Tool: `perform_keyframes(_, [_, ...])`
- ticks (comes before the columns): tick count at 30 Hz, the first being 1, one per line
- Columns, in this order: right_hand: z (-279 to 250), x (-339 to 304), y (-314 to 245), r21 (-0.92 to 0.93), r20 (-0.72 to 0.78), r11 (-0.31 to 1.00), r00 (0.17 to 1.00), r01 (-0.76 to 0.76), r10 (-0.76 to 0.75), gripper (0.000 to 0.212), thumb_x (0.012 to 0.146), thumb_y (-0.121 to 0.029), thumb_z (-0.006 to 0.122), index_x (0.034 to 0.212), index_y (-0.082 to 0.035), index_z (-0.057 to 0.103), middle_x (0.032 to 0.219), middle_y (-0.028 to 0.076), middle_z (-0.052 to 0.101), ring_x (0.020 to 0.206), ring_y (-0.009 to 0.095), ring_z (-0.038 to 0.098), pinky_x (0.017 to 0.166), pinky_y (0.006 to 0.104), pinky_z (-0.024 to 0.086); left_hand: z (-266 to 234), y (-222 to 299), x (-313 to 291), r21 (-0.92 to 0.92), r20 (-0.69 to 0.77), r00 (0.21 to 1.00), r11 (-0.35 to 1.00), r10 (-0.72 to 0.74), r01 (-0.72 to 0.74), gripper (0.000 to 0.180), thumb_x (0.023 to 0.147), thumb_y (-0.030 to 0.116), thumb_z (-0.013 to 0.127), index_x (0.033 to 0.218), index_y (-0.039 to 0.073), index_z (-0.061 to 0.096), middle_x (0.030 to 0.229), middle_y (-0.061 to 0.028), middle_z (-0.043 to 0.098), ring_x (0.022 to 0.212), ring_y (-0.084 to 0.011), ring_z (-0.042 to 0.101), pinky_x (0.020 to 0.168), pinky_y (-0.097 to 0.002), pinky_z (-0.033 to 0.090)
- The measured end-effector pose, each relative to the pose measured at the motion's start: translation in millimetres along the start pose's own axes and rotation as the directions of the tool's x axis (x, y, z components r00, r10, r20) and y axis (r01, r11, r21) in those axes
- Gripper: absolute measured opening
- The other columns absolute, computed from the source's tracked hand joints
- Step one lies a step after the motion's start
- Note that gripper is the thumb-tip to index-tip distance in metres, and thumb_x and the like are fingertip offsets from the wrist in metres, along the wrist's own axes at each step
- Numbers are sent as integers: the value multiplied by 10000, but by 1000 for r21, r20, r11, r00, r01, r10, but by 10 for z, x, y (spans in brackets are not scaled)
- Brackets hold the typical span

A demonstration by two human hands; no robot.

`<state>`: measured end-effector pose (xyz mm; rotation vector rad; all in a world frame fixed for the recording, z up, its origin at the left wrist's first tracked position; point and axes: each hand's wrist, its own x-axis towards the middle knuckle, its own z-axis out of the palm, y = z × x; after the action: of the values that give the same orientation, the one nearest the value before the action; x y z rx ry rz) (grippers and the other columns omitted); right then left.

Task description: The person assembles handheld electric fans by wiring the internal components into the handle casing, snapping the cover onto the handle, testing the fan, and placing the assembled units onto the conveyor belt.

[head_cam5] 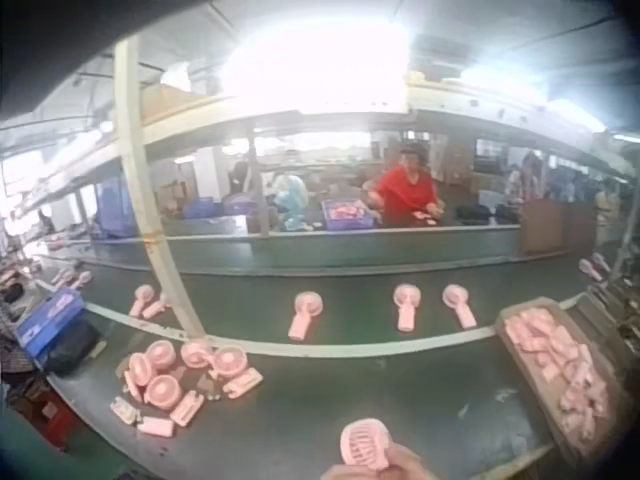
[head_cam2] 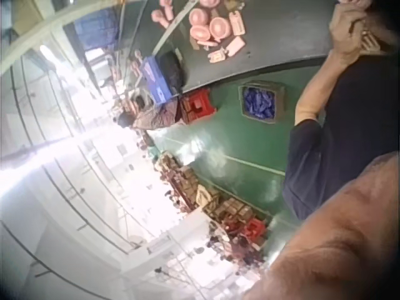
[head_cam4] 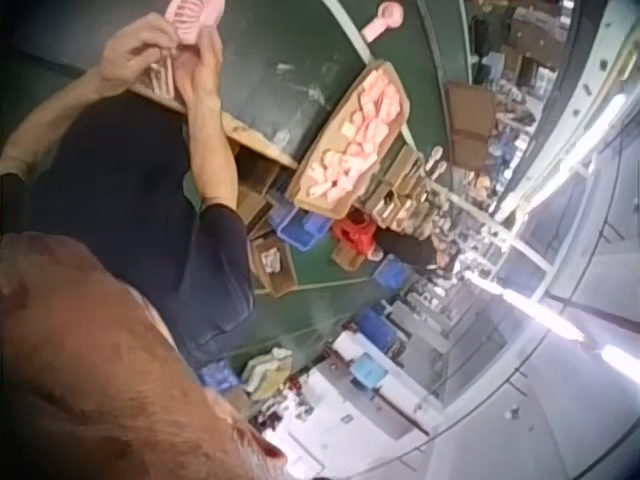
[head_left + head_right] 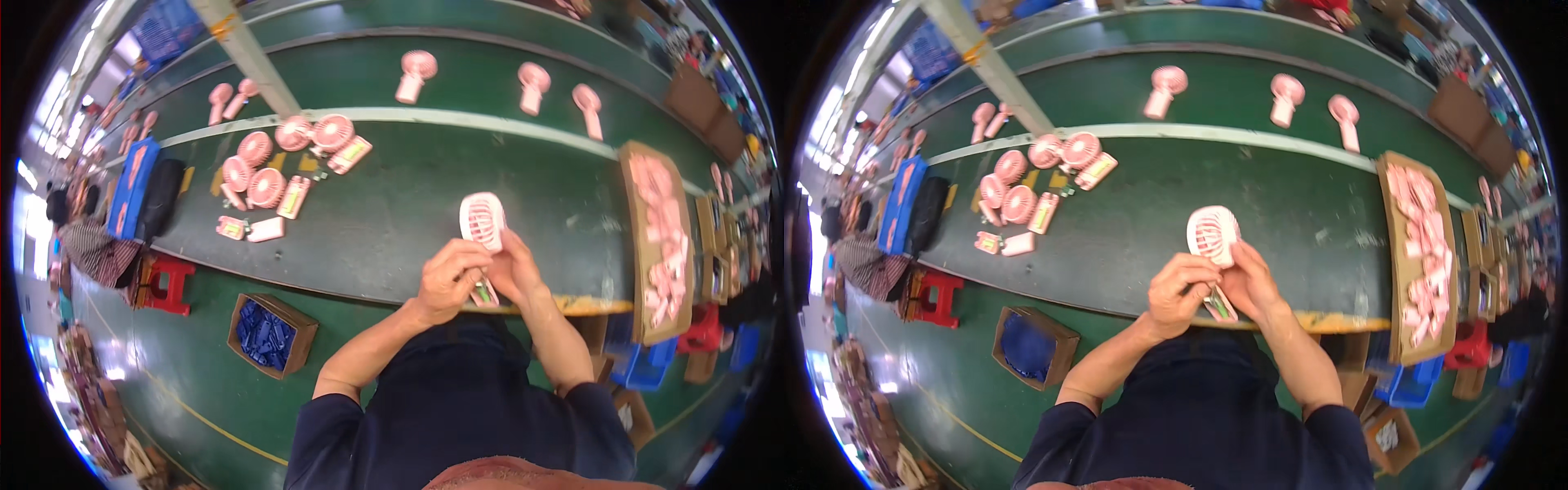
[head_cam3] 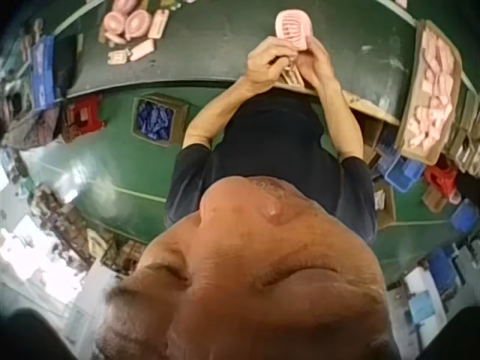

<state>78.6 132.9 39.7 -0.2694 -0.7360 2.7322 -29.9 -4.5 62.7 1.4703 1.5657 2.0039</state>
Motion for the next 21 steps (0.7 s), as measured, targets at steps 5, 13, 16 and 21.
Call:
perform_keyframes(5, [198,-30,-169,-199,-106,951,959,237,-262,430,1033,-212,599,1404,-25,489,1266,108,650,1127,209,651,959,410,549,26,-112,-212,-89,-82,987,988,-135,128,193,950,-105,577,1134,-52,606,1300,-186,588,953,-175,680,808,-315,590])
perform_keyframes(13, [218,-164,-207,-434,-155,882,949,184,-274,469,992,-137,654,1409,5,497,1209,85,667,1025,147,670,860,320,579,276,-152,-232,-364,-9,939,875,-345,318,663,918,51,714,1479,-49,376,1403,-181,526,1304,-267,542,1111,-421,429])
perform_keyframes(16, [184,-151,-116,-627,-126,753,928,199,-351,520,988,-124,679,1447,24,484,1179,78,676,958,116,671,814,293,581,255,-158,-241,-345,-145,893,868,-426,358,564,962,-32,636,1469,-43,390,1364,-161,536,1189,-241,623,1016,-363,517])
perform_keyframes(21, [293,-243,-84,-607,-80,769,948,199,-309,582,951,-200,748,1419,-8,459,1137,54,649,988,109,630,820,267,547,189,-25,-167,350,14,1000,937,-1,-3,437,921,10,713,1336,-1,574,1352,-183,580,1214,-330,601,1026,-414,497])
